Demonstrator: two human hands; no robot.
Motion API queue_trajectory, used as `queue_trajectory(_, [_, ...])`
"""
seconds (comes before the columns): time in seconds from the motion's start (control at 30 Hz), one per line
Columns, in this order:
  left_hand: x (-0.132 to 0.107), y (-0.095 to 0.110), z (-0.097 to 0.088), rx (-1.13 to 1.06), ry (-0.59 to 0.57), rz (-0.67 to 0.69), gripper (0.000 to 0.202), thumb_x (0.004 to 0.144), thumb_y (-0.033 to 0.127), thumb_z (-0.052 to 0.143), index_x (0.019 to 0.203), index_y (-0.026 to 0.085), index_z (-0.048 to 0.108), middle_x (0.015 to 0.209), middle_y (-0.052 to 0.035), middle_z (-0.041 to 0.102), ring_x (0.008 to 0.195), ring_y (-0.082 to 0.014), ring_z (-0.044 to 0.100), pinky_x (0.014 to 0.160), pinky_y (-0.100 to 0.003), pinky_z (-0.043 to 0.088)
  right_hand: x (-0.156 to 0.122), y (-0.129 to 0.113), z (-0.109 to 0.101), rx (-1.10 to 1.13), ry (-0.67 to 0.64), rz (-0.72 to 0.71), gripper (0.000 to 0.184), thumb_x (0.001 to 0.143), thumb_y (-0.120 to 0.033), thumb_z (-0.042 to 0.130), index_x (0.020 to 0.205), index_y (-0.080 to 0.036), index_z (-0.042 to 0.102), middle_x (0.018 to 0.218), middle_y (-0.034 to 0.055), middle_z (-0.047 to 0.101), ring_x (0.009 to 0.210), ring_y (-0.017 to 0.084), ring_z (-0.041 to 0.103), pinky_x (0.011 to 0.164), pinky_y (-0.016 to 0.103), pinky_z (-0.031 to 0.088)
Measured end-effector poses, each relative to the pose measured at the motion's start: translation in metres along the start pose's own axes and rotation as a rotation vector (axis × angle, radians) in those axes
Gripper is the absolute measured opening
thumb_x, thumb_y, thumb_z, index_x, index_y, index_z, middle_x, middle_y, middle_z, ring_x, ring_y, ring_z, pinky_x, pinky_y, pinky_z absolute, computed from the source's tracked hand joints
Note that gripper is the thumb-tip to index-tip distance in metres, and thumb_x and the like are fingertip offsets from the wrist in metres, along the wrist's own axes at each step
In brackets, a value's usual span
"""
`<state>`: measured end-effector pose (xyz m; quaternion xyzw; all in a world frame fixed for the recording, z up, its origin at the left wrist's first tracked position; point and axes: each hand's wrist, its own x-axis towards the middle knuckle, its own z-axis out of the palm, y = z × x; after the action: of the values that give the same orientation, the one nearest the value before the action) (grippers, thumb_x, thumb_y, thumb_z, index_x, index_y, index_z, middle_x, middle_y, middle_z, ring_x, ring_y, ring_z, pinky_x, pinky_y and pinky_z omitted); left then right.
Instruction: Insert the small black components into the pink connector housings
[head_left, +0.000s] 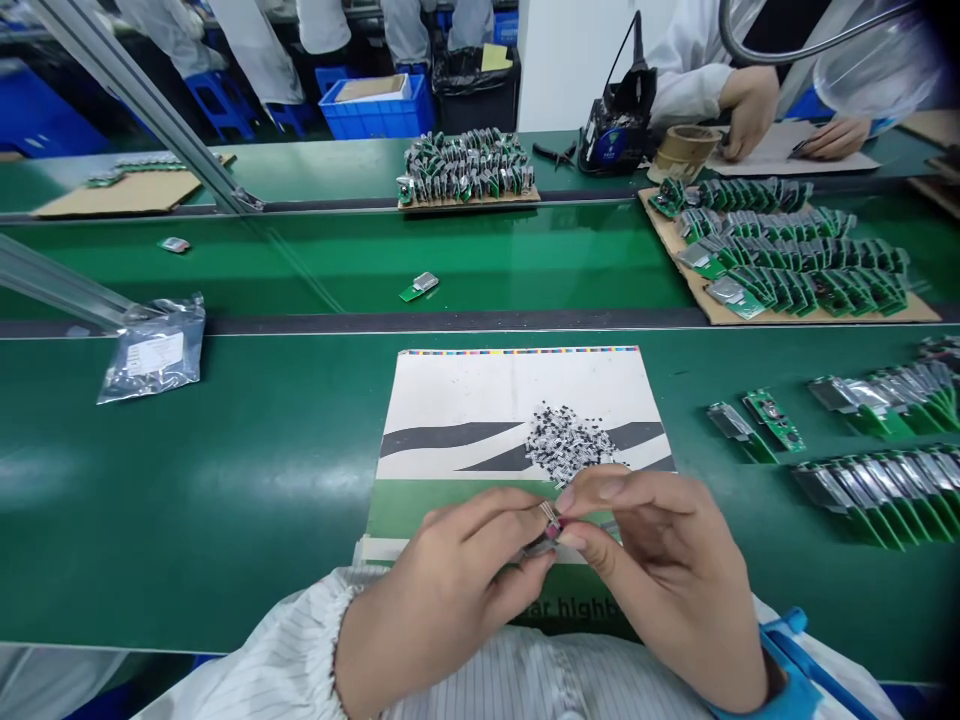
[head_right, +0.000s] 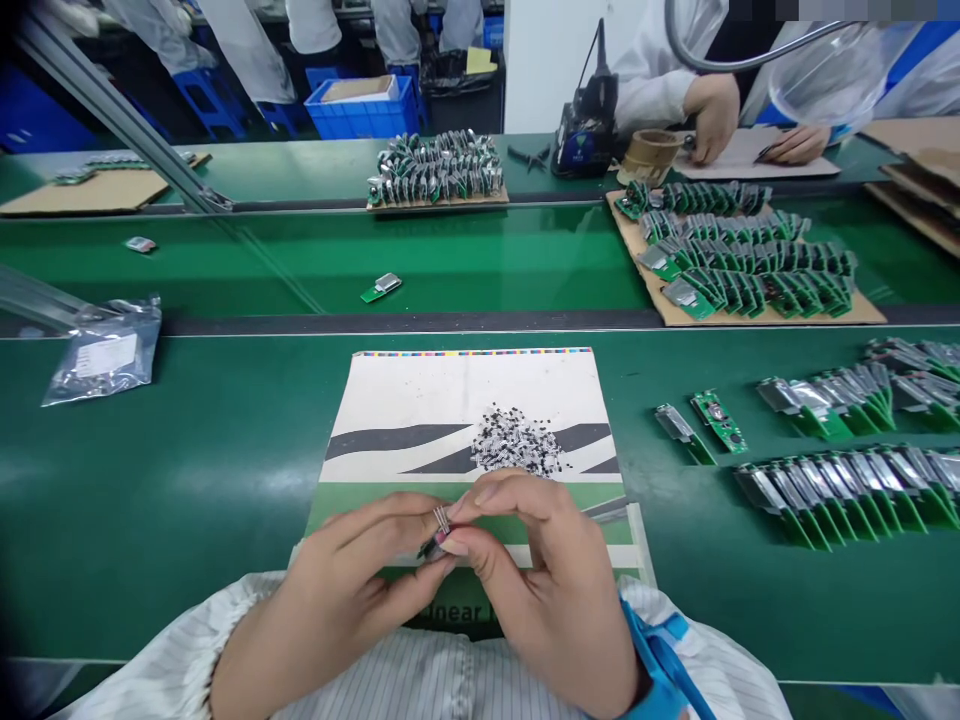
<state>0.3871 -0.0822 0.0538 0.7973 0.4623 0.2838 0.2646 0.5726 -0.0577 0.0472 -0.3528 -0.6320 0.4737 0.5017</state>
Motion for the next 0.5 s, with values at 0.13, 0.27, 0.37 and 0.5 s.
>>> queue_trajectory(0.13, [0.013, -0.003, 0.003, -0.282, -0.008, -0.099, 0.025, 0.086, 0.018, 0.064, 0.105, 0.024, 0.049, 0.105, -0.0042, 0.068, 0.095, -0.017, 0.068, 0.079, -0.026, 0.056, 0.004, 0.012, -0.009, -0.085, -0.155, 0.081, 0.024, 0.086, -0.027, 0.066, 0.108, -0.03, 0.057, 0.122, 0.0054, 0.062, 0.113, 0.021, 0.061, 0.088, 0.035, 0.058])
queue_trajectory(0.27, [0.048, -0.019, 0.002, -0.449, -0.128, -0.183, 0.052, 0.073, 0.031, 0.078, 0.114, 0.021, 0.047, 0.108, -0.0082, 0.067, 0.097, -0.0216, 0.068, 0.083, -0.034, 0.057, 0.009, 0.022, -0.027, -0.207, -0.105, 0.105, 0.008, 0.092, -0.031, 0.057, 0.099, -0.027, 0.057, 0.107, 0.0044, 0.068, 0.099, 0.019, 0.067, 0.078, 0.031, 0.058])
queue_trajectory(0.37, [0.097, -0.052, -0.013, -0.095, -0.099, -0.154, 0.055, 0.078, 0.039, 0.072, 0.123, 0.018, 0.048, 0.12, -0.0125, 0.063, 0.11, -0.0242, 0.061, 0.09, -0.036, 0.054, 0.016, 0.031, -0.058, -0.485, 0.073, 0.06, 0.013, 0.093, -0.036, 0.055, 0.1, -0.026, 0.057, 0.091, 0.0029, 0.069, 0.08, 0.018, 0.068, 0.064, 0.027, 0.055])
queue_trajectory(0.5, [0.173, -0.12, -0.041, 0.279, 0.073, -0.209, 0.035, 0.094, 0.026, 0.05, 0.122, 0.005, 0.053, 0.134, -0.0216, 0.053, 0.13, -0.0306, 0.043, 0.111, -0.048, 0.031, 0.025, 0.051, -0.107, -1.192, 0.152, 0.093, 0.018, 0.092, -0.032, 0.054, 0.103, -0.019, 0.06, 0.091, 0.0084, 0.071, 0.081, 0.024, 0.066, 0.068, 0.034, 0.05])
